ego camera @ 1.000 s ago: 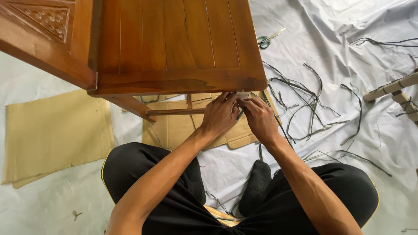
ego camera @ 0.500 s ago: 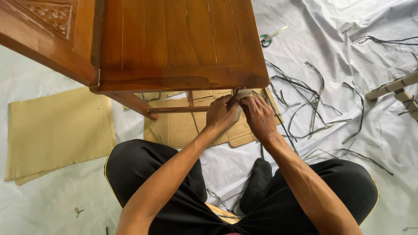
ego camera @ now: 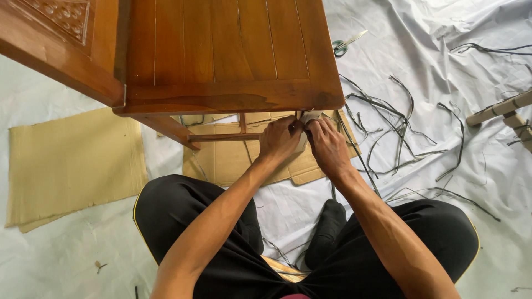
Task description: The person wraps protective strips around the leg of a wooden chair.
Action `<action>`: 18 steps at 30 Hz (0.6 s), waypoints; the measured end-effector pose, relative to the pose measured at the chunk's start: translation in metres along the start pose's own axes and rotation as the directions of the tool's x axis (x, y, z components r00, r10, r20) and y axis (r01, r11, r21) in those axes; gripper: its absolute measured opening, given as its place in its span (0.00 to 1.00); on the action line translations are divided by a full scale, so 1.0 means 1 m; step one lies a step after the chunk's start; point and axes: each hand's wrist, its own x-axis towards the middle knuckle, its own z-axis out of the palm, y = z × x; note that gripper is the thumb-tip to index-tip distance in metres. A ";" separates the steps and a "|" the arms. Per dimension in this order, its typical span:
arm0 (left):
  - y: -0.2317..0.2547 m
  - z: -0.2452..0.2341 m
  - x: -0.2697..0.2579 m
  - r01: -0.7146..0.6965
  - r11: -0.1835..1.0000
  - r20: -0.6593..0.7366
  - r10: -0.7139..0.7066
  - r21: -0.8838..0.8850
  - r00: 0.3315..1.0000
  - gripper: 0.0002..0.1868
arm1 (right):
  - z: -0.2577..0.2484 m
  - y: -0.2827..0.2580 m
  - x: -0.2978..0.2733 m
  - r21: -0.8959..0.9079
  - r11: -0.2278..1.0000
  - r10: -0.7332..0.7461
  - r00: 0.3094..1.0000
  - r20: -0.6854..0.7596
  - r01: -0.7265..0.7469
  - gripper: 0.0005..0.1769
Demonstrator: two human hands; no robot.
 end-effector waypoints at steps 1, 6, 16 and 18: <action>-0.002 0.001 0.001 0.001 1.000 0.000 -0.001 0.000 1.000 0.15 | -0.001 0.000 -0.001 0.001 1.000 0.000 1.000 0.001 0.000 0.09; -0.014 0.006 0.004 0.434 0.703 0.369 -0.256 -0.564 0.894 0.15 | -0.003 -0.002 0.000 0.020 1.000 0.010 1.000 0.002 -0.010 0.10; -0.035 0.032 -0.003 0.313 0.274 0.235 -0.283 -0.909 0.930 0.10 | -0.010 -0.022 0.005 0.153 0.982 0.133 0.977 -0.164 -0.108 0.07; -0.032 0.029 0.000 0.287 0.314 0.165 -0.362 -0.905 0.917 0.11 | -0.010 -0.021 0.003 0.359 0.877 0.368 0.926 -0.078 -0.319 0.04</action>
